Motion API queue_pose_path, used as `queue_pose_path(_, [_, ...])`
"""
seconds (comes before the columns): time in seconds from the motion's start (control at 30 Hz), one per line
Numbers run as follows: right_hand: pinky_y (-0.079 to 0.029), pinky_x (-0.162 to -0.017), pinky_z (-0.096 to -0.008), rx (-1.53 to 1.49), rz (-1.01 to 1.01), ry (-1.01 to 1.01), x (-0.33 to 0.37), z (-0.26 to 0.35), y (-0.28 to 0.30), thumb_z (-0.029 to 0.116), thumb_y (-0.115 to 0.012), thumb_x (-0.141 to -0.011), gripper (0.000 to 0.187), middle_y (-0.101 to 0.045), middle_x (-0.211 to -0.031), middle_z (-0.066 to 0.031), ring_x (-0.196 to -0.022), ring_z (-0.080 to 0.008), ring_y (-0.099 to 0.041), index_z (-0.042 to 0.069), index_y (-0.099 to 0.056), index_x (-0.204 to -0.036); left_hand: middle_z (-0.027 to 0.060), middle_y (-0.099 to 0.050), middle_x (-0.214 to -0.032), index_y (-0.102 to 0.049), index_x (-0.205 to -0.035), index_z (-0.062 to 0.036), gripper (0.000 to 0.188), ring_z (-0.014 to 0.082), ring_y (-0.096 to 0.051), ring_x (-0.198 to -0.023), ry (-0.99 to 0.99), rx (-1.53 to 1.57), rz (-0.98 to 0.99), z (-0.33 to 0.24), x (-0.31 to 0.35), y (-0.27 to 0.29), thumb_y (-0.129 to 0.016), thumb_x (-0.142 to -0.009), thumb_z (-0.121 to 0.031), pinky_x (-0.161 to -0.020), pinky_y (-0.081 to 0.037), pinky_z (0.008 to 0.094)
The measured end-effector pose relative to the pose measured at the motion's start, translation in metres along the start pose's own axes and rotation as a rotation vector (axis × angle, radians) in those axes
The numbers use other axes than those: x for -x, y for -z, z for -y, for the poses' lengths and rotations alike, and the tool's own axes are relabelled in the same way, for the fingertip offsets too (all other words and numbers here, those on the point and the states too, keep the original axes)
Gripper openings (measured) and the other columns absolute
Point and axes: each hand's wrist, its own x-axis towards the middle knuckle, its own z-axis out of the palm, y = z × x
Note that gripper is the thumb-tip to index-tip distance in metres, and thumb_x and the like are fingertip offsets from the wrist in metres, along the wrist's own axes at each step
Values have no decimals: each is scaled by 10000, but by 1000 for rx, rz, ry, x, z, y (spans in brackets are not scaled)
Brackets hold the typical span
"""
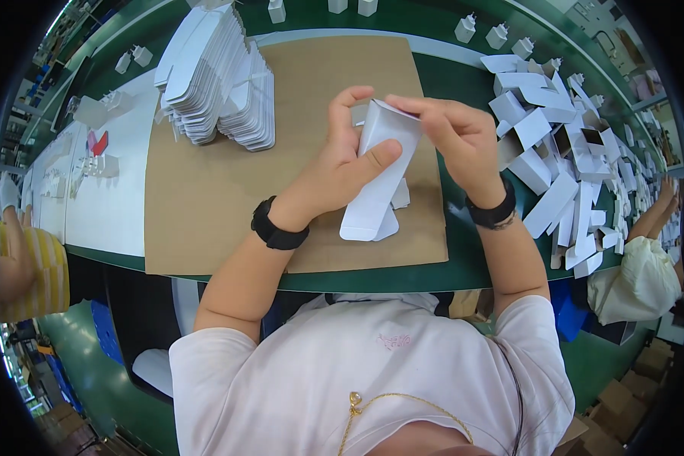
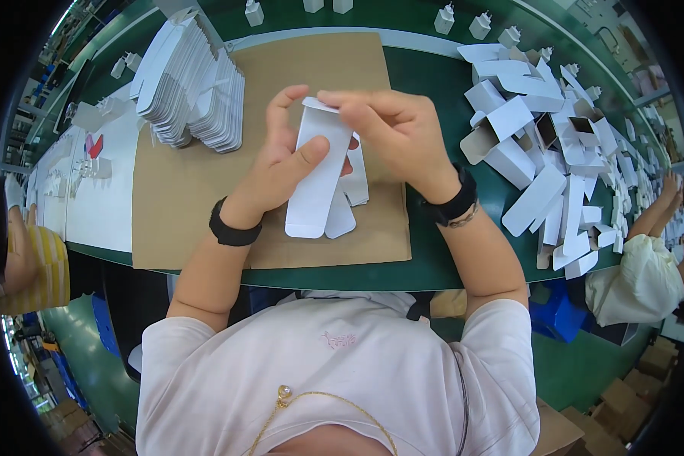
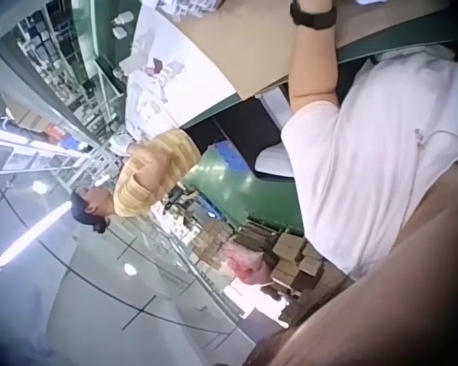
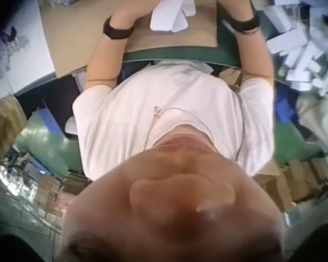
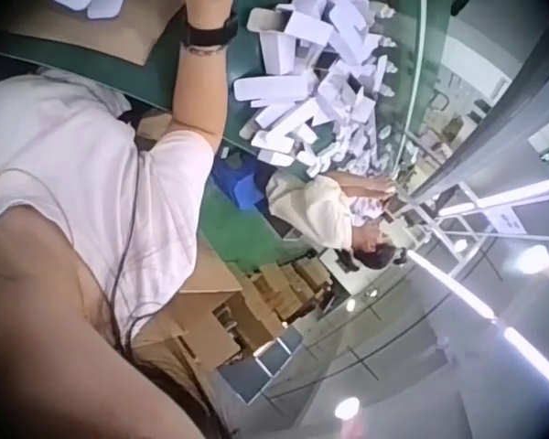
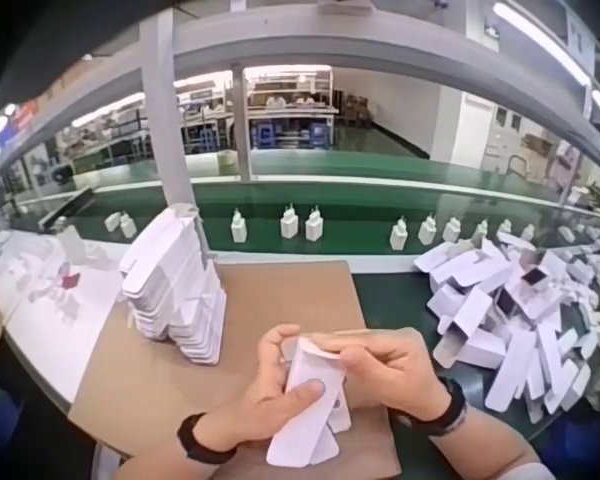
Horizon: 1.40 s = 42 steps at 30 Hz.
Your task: The person picks up a flat white box from a stack, folds the cardboard into a rectangular shape by hand, and places the assembled box onto a pile. This process is repeated with additional boxes taken from the stack one at a time.
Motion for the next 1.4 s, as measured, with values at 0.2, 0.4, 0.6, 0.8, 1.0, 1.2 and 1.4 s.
queue_pose_path(0.2, [-476,-774,-228,71,13,-125,-4,7,7,69,-583,-832,238,-656,-992,-94,-882,-126,-605,-1,-639,-1052,175,-575,-1007,-38,-1305,-100,704,209,-612,-835,-65,-159,48,2,0,3,-566,-879,-290,-733,-511,326])
queue_pose_path(0.4, [-452,-713,-202,160,90,-104,-5,8,11,87,-566,-856,200,-658,-1003,-96,-830,-93,-581,4,-658,-1013,166,-576,-999,-47,-1300,-95,703,196,-607,-829,-98,-171,43,0,-2,3,-569,-877,-301,-729,-502,316])
queue_pose_path(0.6, [-454,-760,-235,107,185,-118,2,7,14,138,-592,-855,221,-635,-1063,-115,-905,-119,-577,-5,-649,-1014,177,-534,-1024,-72,-1320,-70,735,196,-565,-880,-73,-165,-2,9,-1,-2,-572,-867,-362,-736,-467,301])
queue_pose_path(0.8, [-448,-725,-217,717,-414,220,14,72,115,131,-617,-826,260,-634,-1008,-71,-817,-103,-581,12,-633,-1056,242,-434,-1202,-264,-1320,-39,759,364,-432,-1109,-114,-845,-154,9,-1,19,-650,-782,-411,-912,-377,427])
queue_pose_path(1.0, [-460,-748,-252,908,-775,222,13,91,162,167,-584,-853,244,-637,-973,-64,-871,-116,-592,26,-618,-1050,263,-336,-1284,-381,-1292,-48,904,449,-231,-1249,113,-1441,-129,23,3,10,-796,-570,-402,-916,-268,642])
queue_pose_path(1.2, [-482,-649,-313,762,208,-326,19,-27,11,146,-660,-744,479,-625,-809,-135,-696,-210,-597,55,-484,-1180,265,-326,-1275,-384,-1290,-60,941,458,-188,-1267,60,-1368,-191,37,2,12,-810,-535,-425,-920,-240,673])
queue_pose_path(1.4, [-447,-565,-273,575,175,-372,23,-49,6,38,-660,-719,347,-570,-715,-60,-642,-131,-559,51,-464,-1006,260,-318,-1280,-391,-1276,-49,945,446,-179,-1274,101,-1395,-157,31,0,9,-810,-525,-440,-941,-250,636])
